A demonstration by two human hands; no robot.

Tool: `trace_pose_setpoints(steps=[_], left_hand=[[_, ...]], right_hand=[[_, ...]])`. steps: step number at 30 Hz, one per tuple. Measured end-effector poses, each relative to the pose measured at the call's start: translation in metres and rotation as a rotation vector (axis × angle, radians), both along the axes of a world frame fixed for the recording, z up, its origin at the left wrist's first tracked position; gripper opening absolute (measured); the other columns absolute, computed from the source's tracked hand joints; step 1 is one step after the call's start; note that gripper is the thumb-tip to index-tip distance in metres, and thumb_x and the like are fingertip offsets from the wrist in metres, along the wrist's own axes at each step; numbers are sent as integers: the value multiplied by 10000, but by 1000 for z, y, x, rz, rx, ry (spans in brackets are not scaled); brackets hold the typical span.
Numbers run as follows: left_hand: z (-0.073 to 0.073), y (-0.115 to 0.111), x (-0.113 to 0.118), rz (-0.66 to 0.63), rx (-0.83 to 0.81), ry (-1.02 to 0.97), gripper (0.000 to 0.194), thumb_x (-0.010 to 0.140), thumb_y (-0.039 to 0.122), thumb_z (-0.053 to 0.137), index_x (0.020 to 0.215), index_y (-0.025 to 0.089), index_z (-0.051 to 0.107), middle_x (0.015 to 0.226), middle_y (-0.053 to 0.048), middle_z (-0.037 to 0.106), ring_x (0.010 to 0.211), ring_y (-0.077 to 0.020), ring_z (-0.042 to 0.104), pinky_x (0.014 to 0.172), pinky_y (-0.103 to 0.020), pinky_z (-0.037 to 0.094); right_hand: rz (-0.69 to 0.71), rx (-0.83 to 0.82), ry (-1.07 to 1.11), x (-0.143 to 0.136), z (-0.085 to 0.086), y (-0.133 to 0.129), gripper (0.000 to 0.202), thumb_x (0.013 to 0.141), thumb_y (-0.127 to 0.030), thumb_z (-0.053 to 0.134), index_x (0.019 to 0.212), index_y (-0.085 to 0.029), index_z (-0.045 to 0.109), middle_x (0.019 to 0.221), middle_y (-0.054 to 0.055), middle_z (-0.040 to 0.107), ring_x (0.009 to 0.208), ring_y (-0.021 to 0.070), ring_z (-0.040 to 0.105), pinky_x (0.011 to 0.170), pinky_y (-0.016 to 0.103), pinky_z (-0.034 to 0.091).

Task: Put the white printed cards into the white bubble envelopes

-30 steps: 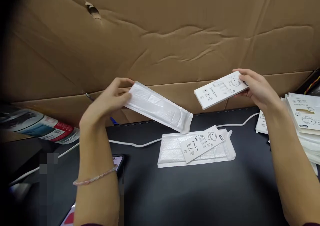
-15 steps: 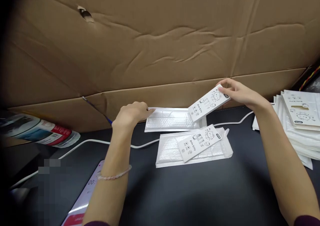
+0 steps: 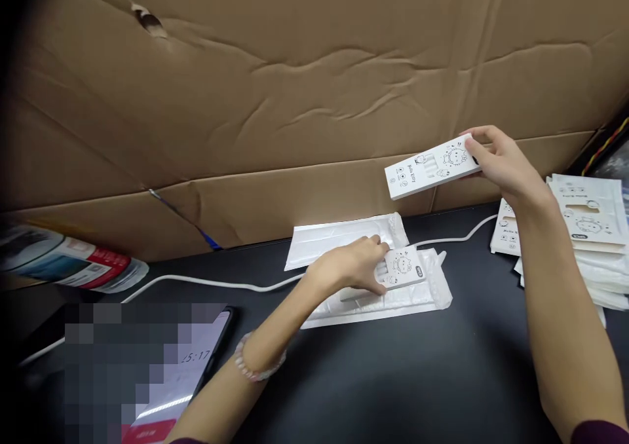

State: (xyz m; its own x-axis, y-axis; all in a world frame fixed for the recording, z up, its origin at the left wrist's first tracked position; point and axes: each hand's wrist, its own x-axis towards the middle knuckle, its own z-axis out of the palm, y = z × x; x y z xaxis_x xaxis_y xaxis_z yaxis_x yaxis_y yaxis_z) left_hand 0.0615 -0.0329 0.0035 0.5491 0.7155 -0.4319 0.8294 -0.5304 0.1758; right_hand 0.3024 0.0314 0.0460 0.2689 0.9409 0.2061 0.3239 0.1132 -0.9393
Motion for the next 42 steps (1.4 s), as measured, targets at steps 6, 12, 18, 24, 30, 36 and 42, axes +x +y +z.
trace_pose_setpoints(steps=[6,12,18,24,30,36,42], left_hand=[[14,28,-49,193,182,44,462,766,375,666,1177,180,582,1203,-127,603,1133,-286,567,884,-353,492],[0,10,-19,32,178,-59,423,885,434,569,1198,150,586,1293,-143,571,1198,-264,538,987,-326,428],[-30,-15,29,-132,171,-117,826,768,596,677,1352,54,458,1340,-223,510,1221,-347,479,996,-419,420],[-25,-3,18,-112,193,-174,481,856,452,625,1206,126,570,1243,-146,583,1148,-306,544,964,-403,443],[-13,17,-9,43,46,-491,699,798,481,667,1379,190,411,1294,-120,607,1161,-290,585,943,-386,468],[-8,35,-29,240,-17,-772,859,704,566,734,1425,250,391,1259,-68,622,1191,-248,574,1013,-369,440],[-8,38,-27,329,-27,-849,908,681,558,750,1439,211,390,1366,-105,577,1244,-266,553,1031,-372,442]], right_hand=[[-11,17,16,-4,2,-1,127,913,-211,564,999,-222,657,831,44,654,722,130,600,679,254,523],[-3,36,4,-5,-1,1,107,900,-225,582,967,-234,664,802,38,635,697,132,572,666,262,504],[-32,82,-37,-4,0,1,112,907,-225,560,937,-213,668,775,32,612,669,119,538,610,244,467],[-55,123,-58,-9,7,-6,146,902,-195,541,900,-189,687,753,25,597,636,100,491,554,231,408],[-61,219,-109,-10,13,-13,147,898,-199,543,905,-183,689,768,37,624,662,115,527,597,262,434],[-23,305,-273,-20,16,-20,178,903,-274,541,986,-220,689,712,26,624,575,106,526,535,255,428],[-51,332,-277,-39,12,-21,202,913,-295,520,1023,-201,662,668,38,612,463,108,507,409,245,378]])
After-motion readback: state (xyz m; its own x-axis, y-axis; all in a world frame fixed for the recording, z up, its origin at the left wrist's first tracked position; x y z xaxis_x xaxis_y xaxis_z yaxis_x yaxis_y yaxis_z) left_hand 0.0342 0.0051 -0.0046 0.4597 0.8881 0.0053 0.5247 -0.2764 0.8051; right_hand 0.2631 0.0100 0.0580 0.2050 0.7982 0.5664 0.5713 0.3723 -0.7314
